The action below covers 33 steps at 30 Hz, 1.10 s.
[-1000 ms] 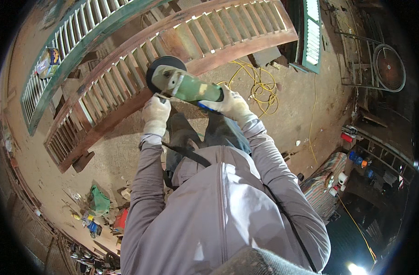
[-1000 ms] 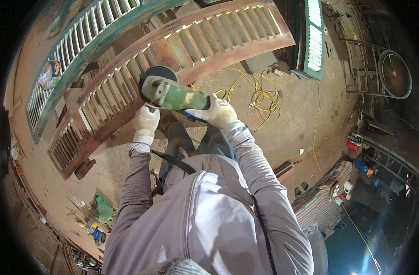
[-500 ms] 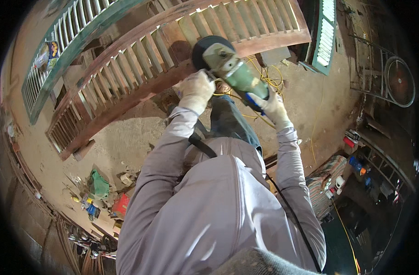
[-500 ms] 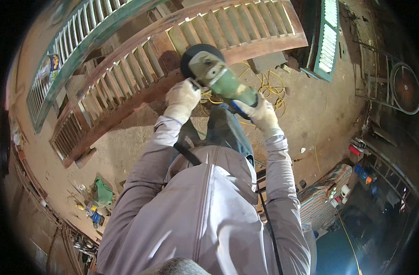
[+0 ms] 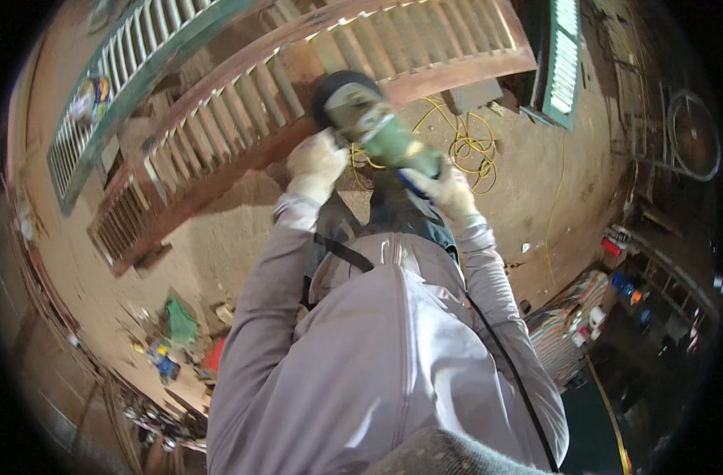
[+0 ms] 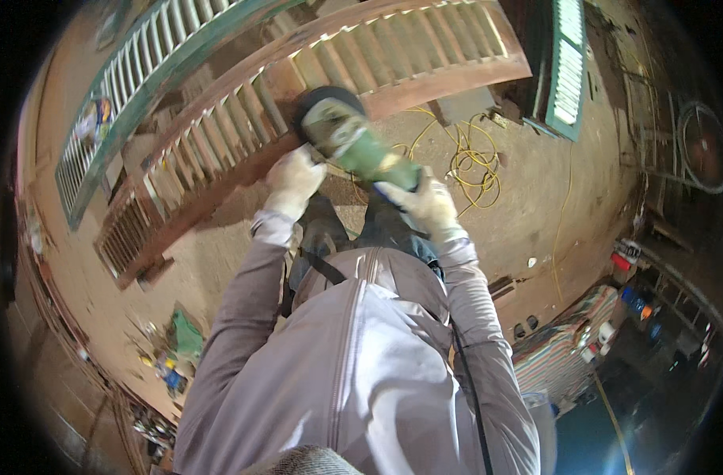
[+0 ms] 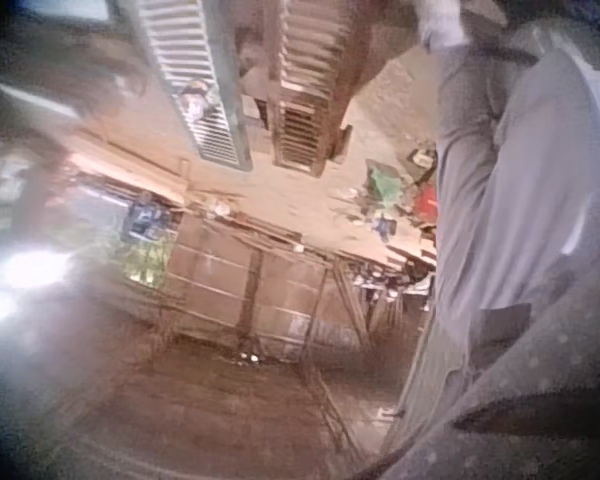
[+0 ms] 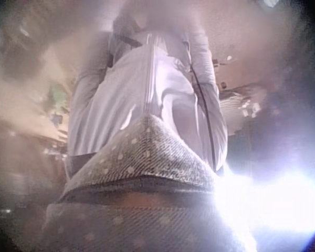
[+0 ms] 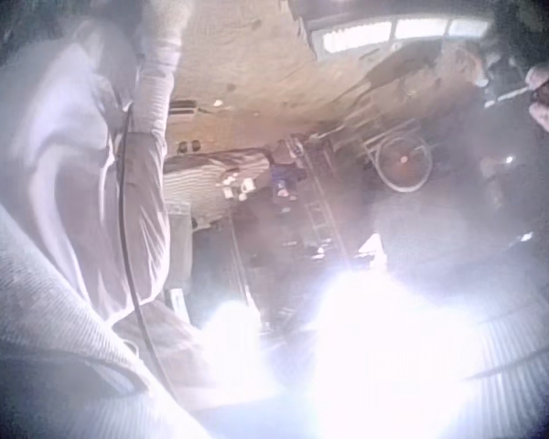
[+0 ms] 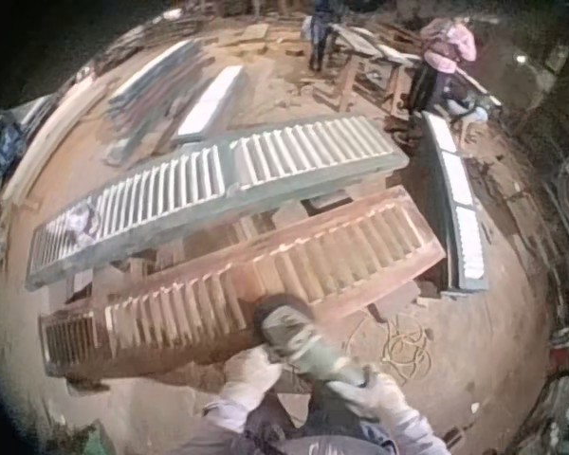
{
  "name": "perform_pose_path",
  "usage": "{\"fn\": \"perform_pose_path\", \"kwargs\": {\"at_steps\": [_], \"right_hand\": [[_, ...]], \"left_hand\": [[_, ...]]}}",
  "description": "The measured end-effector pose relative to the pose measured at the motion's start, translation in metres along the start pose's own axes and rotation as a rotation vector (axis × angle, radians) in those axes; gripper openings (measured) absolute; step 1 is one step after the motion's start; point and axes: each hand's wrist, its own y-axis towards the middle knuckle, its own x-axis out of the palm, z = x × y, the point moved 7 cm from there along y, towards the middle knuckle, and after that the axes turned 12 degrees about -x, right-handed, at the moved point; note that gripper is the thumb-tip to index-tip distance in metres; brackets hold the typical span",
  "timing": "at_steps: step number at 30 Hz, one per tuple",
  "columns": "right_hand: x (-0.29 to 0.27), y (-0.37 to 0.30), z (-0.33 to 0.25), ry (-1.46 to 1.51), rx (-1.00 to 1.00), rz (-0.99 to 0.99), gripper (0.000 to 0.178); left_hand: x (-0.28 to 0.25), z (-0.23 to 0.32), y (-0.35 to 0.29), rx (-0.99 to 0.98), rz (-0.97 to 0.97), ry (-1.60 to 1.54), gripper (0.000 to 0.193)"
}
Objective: The person applies glue to the joints of a wooden slatted panel and uses a power sander to smooth the surface. The person works on one panel at a time, moving it on a workbench in a workshop.
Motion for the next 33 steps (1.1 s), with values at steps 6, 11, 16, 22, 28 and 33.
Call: {"fn": "perform_pose_path", "kwargs": {"at_steps": [6, 11, 16, 22, 28, 33], "right_hand": [[0.061, -0.015, -0.049, 0.007, -0.109, -0.321, 0.107], [0.071, -0.029, -0.03, 0.179, -0.247, -0.381, 0.102], [0.071, -0.03, 0.017, 0.063, -0.238, -0.439, 0.071], [0.043, -0.029, 0.039, 0.098, -0.225, -0.357, 0.065], [0.017, -0.026, 0.055, 0.111, -0.165, -0.432, 0.066], [-0.005, -0.023, 0.065, 0.225, -0.233, -0.387, 0.072]], "left_hand": [[-0.05, -0.099, -0.03, -0.087, 0.145, 0.027, 0.035], [-0.073, -0.116, -0.062, -0.001, 0.298, 0.126, 0.033], [-0.078, -0.092, -0.082, 0.078, 0.327, 0.057, 0.033], [-0.073, -0.054, -0.098, 0.043, 0.242, -0.126, 0.032], [-0.075, -0.004, -0.109, 0.11, 0.329, 0.086, 0.029], [-0.07, 0.017, -0.113, 0.03, 0.318, 0.155, 0.029]]}}
